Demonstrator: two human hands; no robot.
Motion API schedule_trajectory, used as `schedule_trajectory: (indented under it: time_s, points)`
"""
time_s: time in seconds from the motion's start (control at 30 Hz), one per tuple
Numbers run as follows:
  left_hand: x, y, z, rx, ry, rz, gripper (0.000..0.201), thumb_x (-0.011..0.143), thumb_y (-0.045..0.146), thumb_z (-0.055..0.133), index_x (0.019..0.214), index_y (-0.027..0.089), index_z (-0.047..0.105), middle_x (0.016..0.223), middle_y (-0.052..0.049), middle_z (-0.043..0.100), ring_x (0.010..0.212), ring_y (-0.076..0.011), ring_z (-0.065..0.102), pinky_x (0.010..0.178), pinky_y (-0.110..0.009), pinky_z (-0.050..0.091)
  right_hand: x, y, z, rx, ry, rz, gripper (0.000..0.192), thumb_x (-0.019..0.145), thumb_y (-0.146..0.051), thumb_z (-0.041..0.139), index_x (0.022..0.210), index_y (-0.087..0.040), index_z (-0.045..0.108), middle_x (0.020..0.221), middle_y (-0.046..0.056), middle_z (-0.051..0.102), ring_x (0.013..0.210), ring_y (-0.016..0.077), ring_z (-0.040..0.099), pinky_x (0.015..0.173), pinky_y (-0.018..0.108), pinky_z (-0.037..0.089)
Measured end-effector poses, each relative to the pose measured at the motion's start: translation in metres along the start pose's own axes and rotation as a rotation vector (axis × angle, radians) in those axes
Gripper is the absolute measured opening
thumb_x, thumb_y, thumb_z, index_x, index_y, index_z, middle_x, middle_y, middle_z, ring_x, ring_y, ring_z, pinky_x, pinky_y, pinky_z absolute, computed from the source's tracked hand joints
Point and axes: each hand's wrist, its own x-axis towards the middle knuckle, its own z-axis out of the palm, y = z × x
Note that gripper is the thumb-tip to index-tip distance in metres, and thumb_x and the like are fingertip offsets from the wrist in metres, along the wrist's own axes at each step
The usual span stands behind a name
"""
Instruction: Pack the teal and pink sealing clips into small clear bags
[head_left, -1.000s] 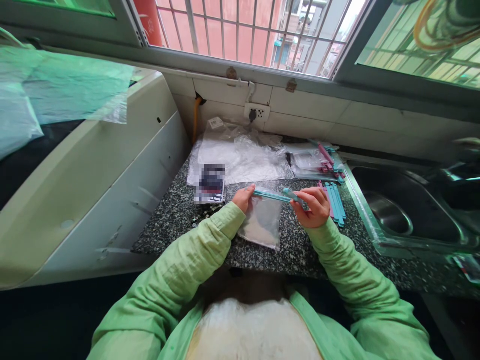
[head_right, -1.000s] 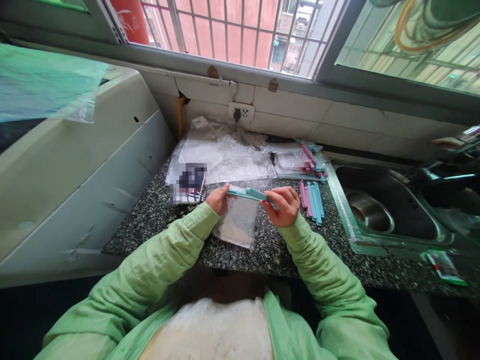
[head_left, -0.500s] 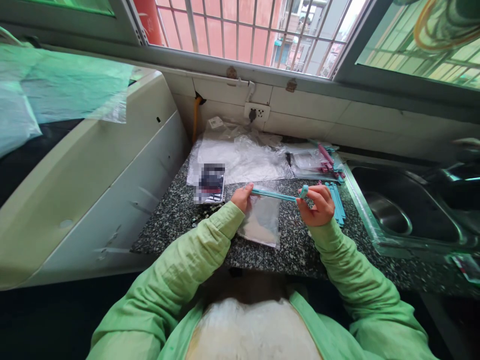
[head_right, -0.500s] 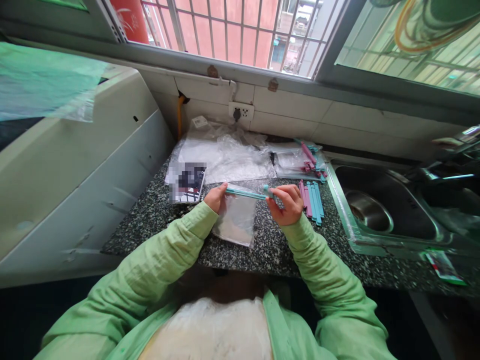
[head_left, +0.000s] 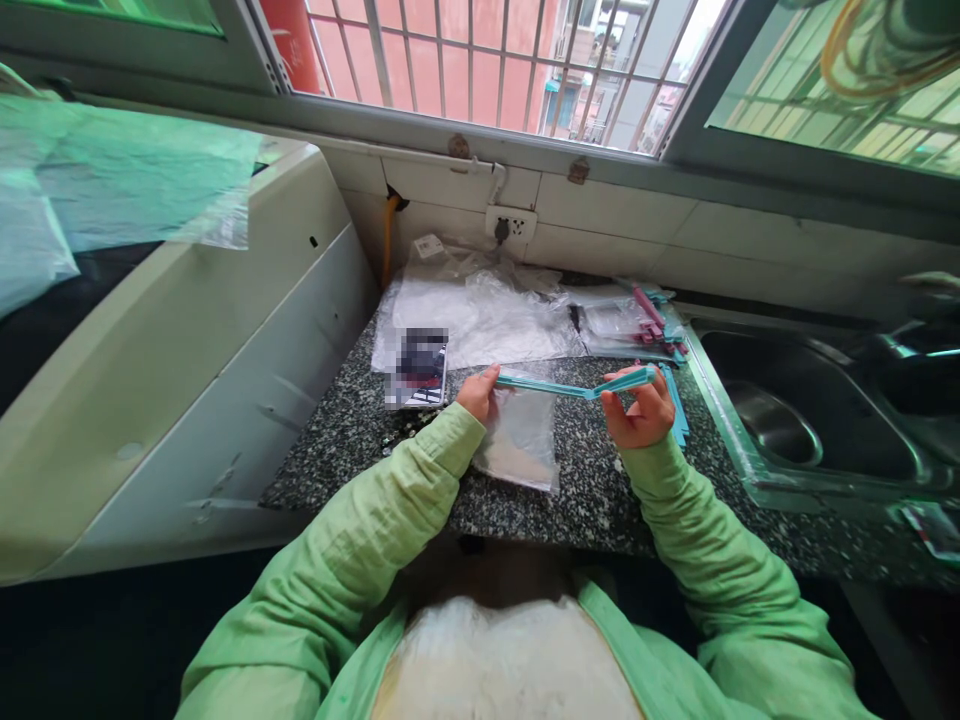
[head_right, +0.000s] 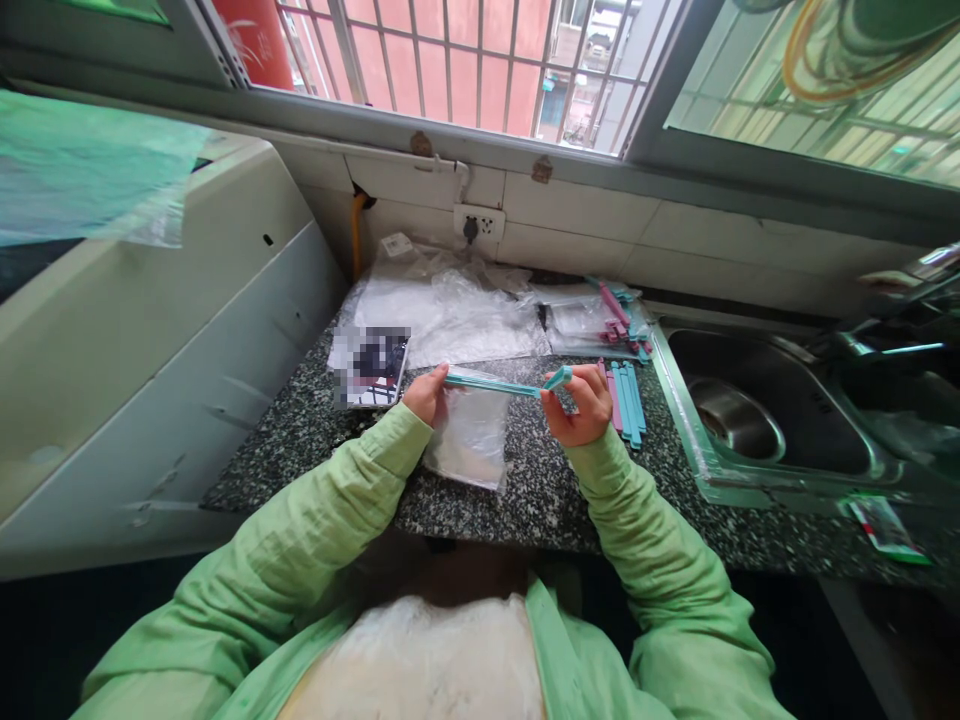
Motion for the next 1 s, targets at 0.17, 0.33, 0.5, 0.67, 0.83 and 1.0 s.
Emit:
schedule_trajectory:
  time_s: [0.17,0.33,0.5,0.67,0.83,1.0]
  points:
    - [-0.003,0.002,-0.002,0.025,0.038,0.009,0.031,0.072,0.031,0.052,0.044,0.018,0.057,0.042,0.0,0.051,0.05,-0.0136,0.046,0.067,-0.028,0.039,0.001,0.004,-0.001,0.06,0.021,0.051,0.014,0.075,-0.031,0.054,0.081,-0.021,0.06,0.074,0.004,0.058,0.071,0.0172,0.055,0.064,0.033,0.047]
    - [-0.006,0.007,-0.004,-0.045,0.051,0.03,0.016,0.068,0.024,0.057,0.052,0.019,0.059,0.046,0.0,0.054,0.059,-0.0157,0.052,0.072,-0.028,0.04,0.003,0.004,-0.003,0.08,0.028,0.11,0.02,0.076,-0.037,0.05,0.078,-0.019,0.059,0.072,0.004,0.058,0.07,0.0176,0.056,0.063,0.034,0.048]
    - [-0.006,0.007,-0.004,-0.087,0.044,0.013,0.018,0.068,0.02,0.055,0.051,0.019,0.058,0.046,-0.001,0.055,0.059,-0.0167,0.052,0.07,-0.028,0.04,0.006,0.002,-0.005,0.115,0.06,0.111,0.018,0.077,-0.035,0.051,0.076,-0.019,0.059,0.07,0.004,0.057,0.066,0.0167,0.055,0.06,0.034,0.049]
    - [-0.003,0.001,-0.007,-0.084,0.088,0.018,0.01,0.066,0.021,0.057,0.057,0.018,0.061,0.05,-0.002,0.057,0.073,-0.02,0.056,0.072,-0.028,0.041,0.009,0.002,-0.005,0.178,0.094,0.064,0.011,0.076,-0.028,0.053,0.076,-0.019,0.059,0.071,0.003,0.057,0.065,0.0162,0.054,0.057,0.032,0.047]
    - [0.0,-0.006,-0.008,-0.064,0.149,0.045,0.01,0.067,0.024,0.057,0.061,0.018,0.062,0.058,-0.004,0.061,0.085,-0.0216,0.057,0.076,-0.029,0.043,0.01,0.003,-0.005,0.235,0.101,0.107,0.012,0.077,-0.029,0.05,0.078,-0.02,0.058,0.072,0.003,0.055,0.066,0.016,0.053,0.058,0.032,0.046]
    - [0.004,-0.014,-0.011,0.001,0.186,0.116,0.012,0.066,0.027,0.057,0.062,0.017,0.063,0.066,-0.005,0.065,0.09,-0.0229,0.056,0.081,-0.031,0.043,0.009,0.004,-0.004,0.3,0.106,0.143,0.01,0.075,-0.028,0.05,0.076,-0.021,0.058,0.069,0.003,0.055,0.067,0.0164,0.053,0.06,0.033,0.045]
